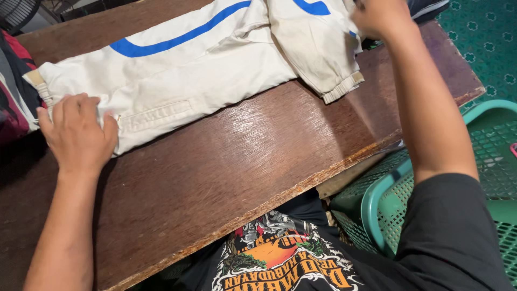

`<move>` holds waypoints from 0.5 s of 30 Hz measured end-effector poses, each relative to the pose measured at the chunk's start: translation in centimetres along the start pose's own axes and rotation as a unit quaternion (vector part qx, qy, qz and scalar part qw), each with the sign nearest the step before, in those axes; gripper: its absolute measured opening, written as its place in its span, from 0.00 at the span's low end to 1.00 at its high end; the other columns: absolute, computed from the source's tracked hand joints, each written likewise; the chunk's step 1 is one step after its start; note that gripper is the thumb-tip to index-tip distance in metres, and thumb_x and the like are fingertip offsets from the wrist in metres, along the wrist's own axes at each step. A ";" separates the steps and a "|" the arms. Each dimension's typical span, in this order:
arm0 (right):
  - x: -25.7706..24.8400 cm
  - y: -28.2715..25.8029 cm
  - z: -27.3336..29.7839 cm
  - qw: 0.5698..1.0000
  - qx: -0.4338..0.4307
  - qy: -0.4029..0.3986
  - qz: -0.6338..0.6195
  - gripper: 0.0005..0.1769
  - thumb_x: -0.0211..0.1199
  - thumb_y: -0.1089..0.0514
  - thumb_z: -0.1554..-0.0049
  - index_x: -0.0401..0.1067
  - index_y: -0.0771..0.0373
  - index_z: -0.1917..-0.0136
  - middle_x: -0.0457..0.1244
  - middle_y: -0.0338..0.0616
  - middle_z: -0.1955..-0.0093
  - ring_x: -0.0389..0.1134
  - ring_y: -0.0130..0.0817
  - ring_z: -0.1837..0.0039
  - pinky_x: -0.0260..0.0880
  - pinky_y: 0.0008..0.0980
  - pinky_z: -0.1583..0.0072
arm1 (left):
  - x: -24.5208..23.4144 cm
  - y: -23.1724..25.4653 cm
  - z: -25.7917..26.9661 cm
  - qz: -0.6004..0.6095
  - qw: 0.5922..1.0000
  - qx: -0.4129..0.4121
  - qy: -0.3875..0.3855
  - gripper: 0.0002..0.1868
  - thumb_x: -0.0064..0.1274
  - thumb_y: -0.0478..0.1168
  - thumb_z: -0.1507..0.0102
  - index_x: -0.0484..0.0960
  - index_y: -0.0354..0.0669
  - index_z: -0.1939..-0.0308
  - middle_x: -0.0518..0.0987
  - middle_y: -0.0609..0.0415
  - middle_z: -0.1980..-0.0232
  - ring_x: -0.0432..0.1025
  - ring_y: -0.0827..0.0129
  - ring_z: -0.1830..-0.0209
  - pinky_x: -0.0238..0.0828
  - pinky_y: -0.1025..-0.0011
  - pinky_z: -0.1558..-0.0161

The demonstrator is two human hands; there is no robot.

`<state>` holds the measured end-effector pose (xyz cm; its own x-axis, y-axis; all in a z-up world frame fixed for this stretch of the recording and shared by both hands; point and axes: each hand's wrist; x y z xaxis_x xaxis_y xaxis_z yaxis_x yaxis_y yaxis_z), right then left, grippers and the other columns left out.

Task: The person folds a pair of white pants with blue stripes and then a white zip-up jacket by hand on a wooden table, smoothing out the fabric as they go, and places them onto a stack of other folded items.

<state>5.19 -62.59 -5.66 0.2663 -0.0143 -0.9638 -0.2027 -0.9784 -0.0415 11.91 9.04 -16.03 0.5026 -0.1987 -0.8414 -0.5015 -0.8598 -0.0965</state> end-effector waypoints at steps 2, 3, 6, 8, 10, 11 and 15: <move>0.5 0.5 3.6 0.998 0.036 -0.037 -0.019 0.18 0.74 0.45 0.44 0.82 0.62 0.53 0.70 0.57 0.57 0.72 0.55 0.54 0.71 0.51 0.49 | -0.6 0.6 0.2 0.038 0.999 -0.003 -0.008 0.15 0.52 0.46 0.27 0.78 0.40 0.43 0.73 0.48 0.39 0.64 0.54 0.31 0.44 0.40 0.24; 0.7 0.2 4.4 0.996 0.057 -0.047 -0.042 0.19 0.74 0.43 0.44 0.81 0.62 0.53 0.70 0.57 0.57 0.72 0.54 0.54 0.71 0.50 0.49 | -0.8 0.8 0.3 0.052 0.999 -0.004 -0.012 0.17 0.52 0.48 0.25 0.78 0.40 0.41 0.73 0.47 0.37 0.63 0.53 0.30 0.43 0.38 0.24; 0.9 -0.6 5.6 0.992 0.090 -0.043 -0.083 0.20 0.74 0.43 0.45 0.80 0.62 0.53 0.70 0.56 0.57 0.72 0.53 0.53 0.71 0.47 0.48 | -0.9 1.4 0.1 0.066 0.998 -0.015 -0.019 0.19 0.52 0.50 0.25 0.76 0.39 0.38 0.71 0.46 0.34 0.61 0.52 0.28 0.40 0.39 0.22; 1.1 -1.4 6.1 0.994 0.078 -0.003 -0.076 0.16 0.73 0.47 0.44 0.80 0.61 0.55 0.70 0.54 0.57 0.72 0.54 0.52 0.70 0.48 0.50 | -1.1 1.5 0.1 0.075 0.997 -0.023 -0.025 0.20 0.51 0.50 0.25 0.75 0.39 0.38 0.70 0.46 0.34 0.60 0.52 0.27 0.39 0.39 0.22; 1.3 -1.9 6.5 0.988 0.050 0.081 -0.122 0.13 0.71 0.51 0.41 0.78 0.63 0.53 0.70 0.53 0.55 0.71 0.53 0.52 0.70 0.46 0.50 | -1.3 1.7 -0.1 0.081 0.996 -0.026 -0.031 0.21 0.51 0.51 0.25 0.75 0.39 0.37 0.70 0.46 0.33 0.60 0.52 0.27 0.39 0.39 0.22; 1.4 -2.0 6.7 0.981 0.035 0.122 -0.145 0.11 0.70 0.54 0.39 0.77 0.64 0.52 0.70 0.53 0.54 0.71 0.52 0.52 0.69 0.45 0.50 | -1.4 1.7 -0.1 0.082 0.996 -0.025 -0.033 0.22 0.51 0.51 0.25 0.75 0.38 0.37 0.70 0.46 0.33 0.59 0.51 0.26 0.39 0.39 0.22; 2.3 -1.8 7.0 0.957 -0.050 0.242 -0.152 0.09 0.71 0.59 0.36 0.75 0.66 0.53 0.69 0.53 0.56 0.71 0.50 0.52 0.69 0.44 0.50 | -1.5 1.9 -0.2 0.083 0.995 -0.024 -0.040 0.24 0.49 0.54 0.24 0.74 0.37 0.35 0.70 0.45 0.33 0.59 0.50 0.23 0.38 0.37 0.22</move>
<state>-0.47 -59.37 -9.62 0.7086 0.2042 -0.6754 0.0389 -0.9671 -0.2515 10.32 7.65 -14.81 0.3562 -0.3041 -0.8835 -0.5374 -0.8402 0.0725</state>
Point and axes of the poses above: each hand's wrist, its own z-axis away from the middle knuckle, its own x-axis out of the palm, y = z × x
